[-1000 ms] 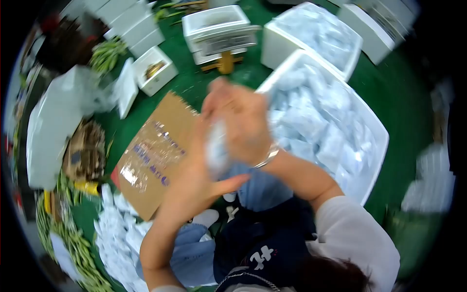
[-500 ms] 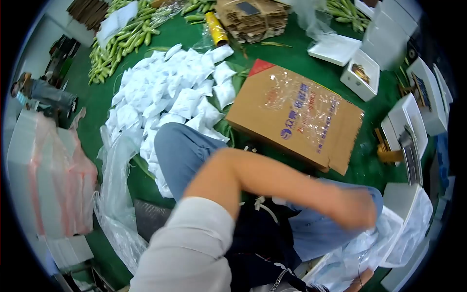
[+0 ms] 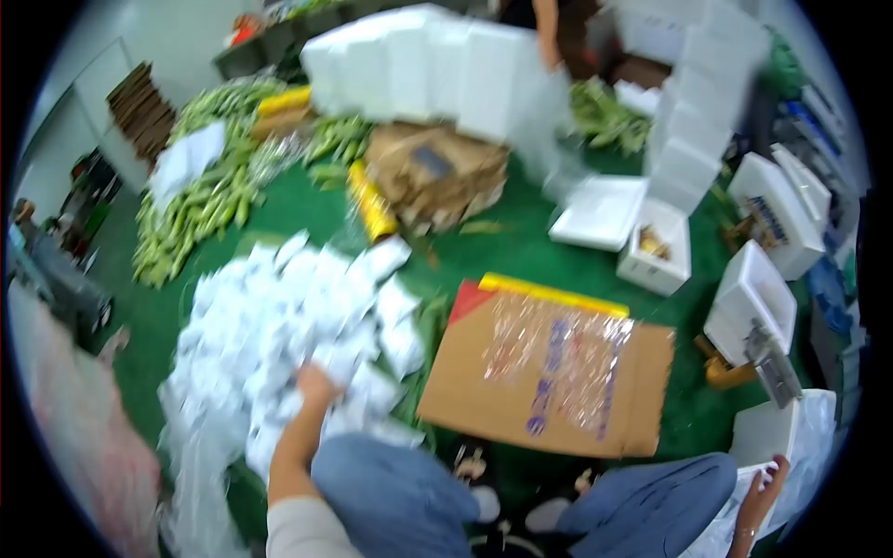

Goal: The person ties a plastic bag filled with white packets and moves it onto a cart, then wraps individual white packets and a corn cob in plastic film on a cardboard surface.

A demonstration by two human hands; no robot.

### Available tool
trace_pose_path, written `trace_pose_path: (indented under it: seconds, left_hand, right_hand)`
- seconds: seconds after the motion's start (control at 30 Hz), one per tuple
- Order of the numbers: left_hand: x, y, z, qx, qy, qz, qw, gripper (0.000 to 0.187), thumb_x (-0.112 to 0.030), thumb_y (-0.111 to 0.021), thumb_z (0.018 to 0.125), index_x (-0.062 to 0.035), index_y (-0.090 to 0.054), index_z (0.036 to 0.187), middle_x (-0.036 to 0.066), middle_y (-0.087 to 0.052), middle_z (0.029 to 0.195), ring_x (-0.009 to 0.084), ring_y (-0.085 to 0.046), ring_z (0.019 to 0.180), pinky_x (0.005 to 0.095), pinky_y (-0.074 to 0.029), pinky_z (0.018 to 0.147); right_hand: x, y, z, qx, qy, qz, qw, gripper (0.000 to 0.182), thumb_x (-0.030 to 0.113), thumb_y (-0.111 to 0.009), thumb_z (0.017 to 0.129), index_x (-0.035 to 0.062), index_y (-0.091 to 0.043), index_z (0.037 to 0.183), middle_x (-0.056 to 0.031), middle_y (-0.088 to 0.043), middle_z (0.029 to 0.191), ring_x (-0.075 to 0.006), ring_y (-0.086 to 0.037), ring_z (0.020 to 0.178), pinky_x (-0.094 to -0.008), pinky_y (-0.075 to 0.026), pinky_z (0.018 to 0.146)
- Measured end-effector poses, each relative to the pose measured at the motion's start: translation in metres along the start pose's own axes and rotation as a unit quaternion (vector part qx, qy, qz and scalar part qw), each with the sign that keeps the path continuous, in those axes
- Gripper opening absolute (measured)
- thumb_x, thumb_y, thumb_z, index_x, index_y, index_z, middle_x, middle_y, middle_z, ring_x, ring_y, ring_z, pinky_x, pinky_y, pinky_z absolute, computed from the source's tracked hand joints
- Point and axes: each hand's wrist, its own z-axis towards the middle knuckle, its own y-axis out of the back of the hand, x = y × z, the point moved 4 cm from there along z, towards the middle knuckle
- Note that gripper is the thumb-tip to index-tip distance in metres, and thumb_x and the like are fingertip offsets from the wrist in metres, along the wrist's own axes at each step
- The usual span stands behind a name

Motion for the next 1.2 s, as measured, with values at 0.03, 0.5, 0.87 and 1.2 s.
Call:
trace_pose_path:
  seconds: [0.03, 0.5, 0.87, 1.2]
  left_hand:
    - [0.0, -0.021, 0.001, -0.055, 0.001, -0.033, 0.998, 0.126, -0.061, -0.078, 0.054, 0.0036, -0.017, 0.144, 0.023, -0.029, 0.146, 0.037, -0.038, 0.13, 0.0465, -0.031, 0.106]
    - [-0.075, 0.241, -0.105, 0.198, -0.302, -0.537, 0.763, 0.079, -0.034, -0.074, 0.077, 0.0102, -0.038, 0.131, 0.019, -0.055, 0.12, 0.0238, -0.058, 0.105, 0.0339, -0.048, 0.088]
    - [-0.246, 0.253, -0.246, 0.163, -0.579, -0.413, 0.684, 0.073, -0.036, -0.065, 0.085, 0.007, -0.032, 0.135, 0.027, -0.041, 0.134, 0.0348, -0.043, 0.125, 0.0398, -0.037, 0.102]
    - [-0.268, 0.165, -0.152, -0.092, -0.337, -0.214, 0.912, 0.058, -0.045, -0.066, 0.081, 0.0083, -0.052, 0.1, 0.022, -0.06, 0.09, 0.0413, -0.061, 0.083, 0.0464, -0.05, 0.074]
  right_hand:
    - [0.053, -0.008, 0.007, 0.015, -0.001, 0.02, 1.0, 0.046, -0.004, -0.053, 0.079, 0.0028, -0.045, 0.124, -0.0105, -0.05, 0.118, -0.0227, -0.052, 0.096, -0.0317, -0.042, 0.08]
    - [0.316, -0.18, -0.06, 0.468, 0.163, 0.4, 0.771, 0.064, 0.019, -0.07, 0.083, -0.0036, -0.036, 0.132, -0.0185, -0.05, 0.127, -0.0254, -0.053, 0.114, -0.0359, -0.045, 0.093]
    - [0.276, -0.239, -0.082, 0.296, -0.164, 0.689, 0.641, 0.065, 0.006, -0.068, 0.072, 0.0017, -0.041, 0.13, -0.0113, -0.057, 0.117, -0.0234, -0.058, 0.108, -0.0357, -0.049, 0.09]
    - [0.334, -0.327, -0.003, 0.183, 0.191, -0.002, 0.964, 0.096, 0.03, -0.079, 0.053, -0.0016, -0.034, 0.132, -0.0197, -0.049, 0.116, -0.0365, -0.043, 0.11, -0.0449, -0.029, 0.099]
